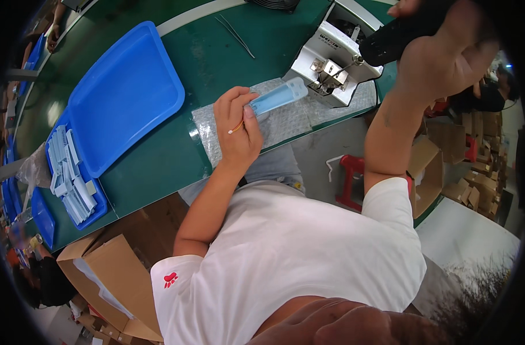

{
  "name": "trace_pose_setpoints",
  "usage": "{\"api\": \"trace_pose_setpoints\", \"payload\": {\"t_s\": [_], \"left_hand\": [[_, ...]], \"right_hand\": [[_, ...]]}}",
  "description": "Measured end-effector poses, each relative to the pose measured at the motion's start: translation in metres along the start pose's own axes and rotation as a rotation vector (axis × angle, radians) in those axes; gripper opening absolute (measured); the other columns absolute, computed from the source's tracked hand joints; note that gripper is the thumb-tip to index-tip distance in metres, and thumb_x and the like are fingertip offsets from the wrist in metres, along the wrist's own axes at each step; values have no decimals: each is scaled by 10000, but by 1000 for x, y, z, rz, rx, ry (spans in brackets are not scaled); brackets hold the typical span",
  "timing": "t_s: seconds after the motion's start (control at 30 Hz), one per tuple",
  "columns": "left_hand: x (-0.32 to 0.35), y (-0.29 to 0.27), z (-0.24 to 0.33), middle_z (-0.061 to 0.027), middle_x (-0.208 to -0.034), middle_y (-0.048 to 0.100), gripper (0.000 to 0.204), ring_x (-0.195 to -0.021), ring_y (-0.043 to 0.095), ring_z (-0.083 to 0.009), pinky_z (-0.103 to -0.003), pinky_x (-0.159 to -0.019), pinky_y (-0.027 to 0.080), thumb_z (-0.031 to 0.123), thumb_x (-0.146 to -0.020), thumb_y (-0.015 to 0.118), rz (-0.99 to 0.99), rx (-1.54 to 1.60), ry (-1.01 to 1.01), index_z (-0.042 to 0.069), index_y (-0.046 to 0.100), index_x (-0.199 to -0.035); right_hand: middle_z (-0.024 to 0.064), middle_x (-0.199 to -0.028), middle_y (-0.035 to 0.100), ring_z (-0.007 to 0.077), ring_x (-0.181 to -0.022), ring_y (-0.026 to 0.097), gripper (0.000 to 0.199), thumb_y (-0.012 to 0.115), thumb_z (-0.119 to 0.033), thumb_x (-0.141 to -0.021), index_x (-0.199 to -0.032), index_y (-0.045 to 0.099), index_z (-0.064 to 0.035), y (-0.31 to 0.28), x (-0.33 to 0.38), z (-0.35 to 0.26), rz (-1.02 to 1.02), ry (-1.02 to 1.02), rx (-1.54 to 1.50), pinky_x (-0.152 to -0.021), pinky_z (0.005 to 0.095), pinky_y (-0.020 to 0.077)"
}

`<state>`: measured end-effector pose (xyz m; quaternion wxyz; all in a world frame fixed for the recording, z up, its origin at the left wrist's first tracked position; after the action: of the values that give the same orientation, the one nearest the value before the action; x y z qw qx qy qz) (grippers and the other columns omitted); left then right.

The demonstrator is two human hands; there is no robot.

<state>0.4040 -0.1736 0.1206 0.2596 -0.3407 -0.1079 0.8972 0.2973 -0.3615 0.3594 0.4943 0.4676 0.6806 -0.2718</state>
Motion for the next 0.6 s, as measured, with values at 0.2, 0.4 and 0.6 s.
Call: {"api": "trace_pose_setpoints", "payload": {"t_s": [0.2,0.4,0.6], "left_hand": [[3,4,-6,-194,-1165,593,254,-1033,594,-313,-393,-906,475,81,-1020,411,-39,55,-20,6,646,-1078],[3,3,-12,-189,-1162,594,262,-1034,595,-309,-379,-914,473,86,-1031,396,-49,105,-57,5,639,-1088],[3,2,-12,-179,-1152,598,243,-1022,594,-306,-377,-907,473,64,-1027,399,-37,99,-33,7,625,-1098]], "right_hand": [[237,-957,615,265,-652,560,637,565,-587,-931,-1225,497,-26,-43,23,41,-10,570,-241,-578,377,480],[174,-1053,539,199,-694,509,755,570,-677,-852,-1224,498,-23,-17,31,20,-102,555,-783,-594,325,410],[165,-1046,521,198,-698,506,756,551,-686,-851,-1205,498,-20,-2,39,36,-65,513,-606,-600,328,413]]}}
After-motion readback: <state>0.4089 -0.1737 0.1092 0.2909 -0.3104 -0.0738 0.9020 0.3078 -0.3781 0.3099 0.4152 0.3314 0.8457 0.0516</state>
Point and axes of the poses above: each hand's wrist, its own x-axis away from the middle knuckle, its own y-axis out of the palm, z = x × y, the point moved 8 cm from there along -x, towards the middle knuckle
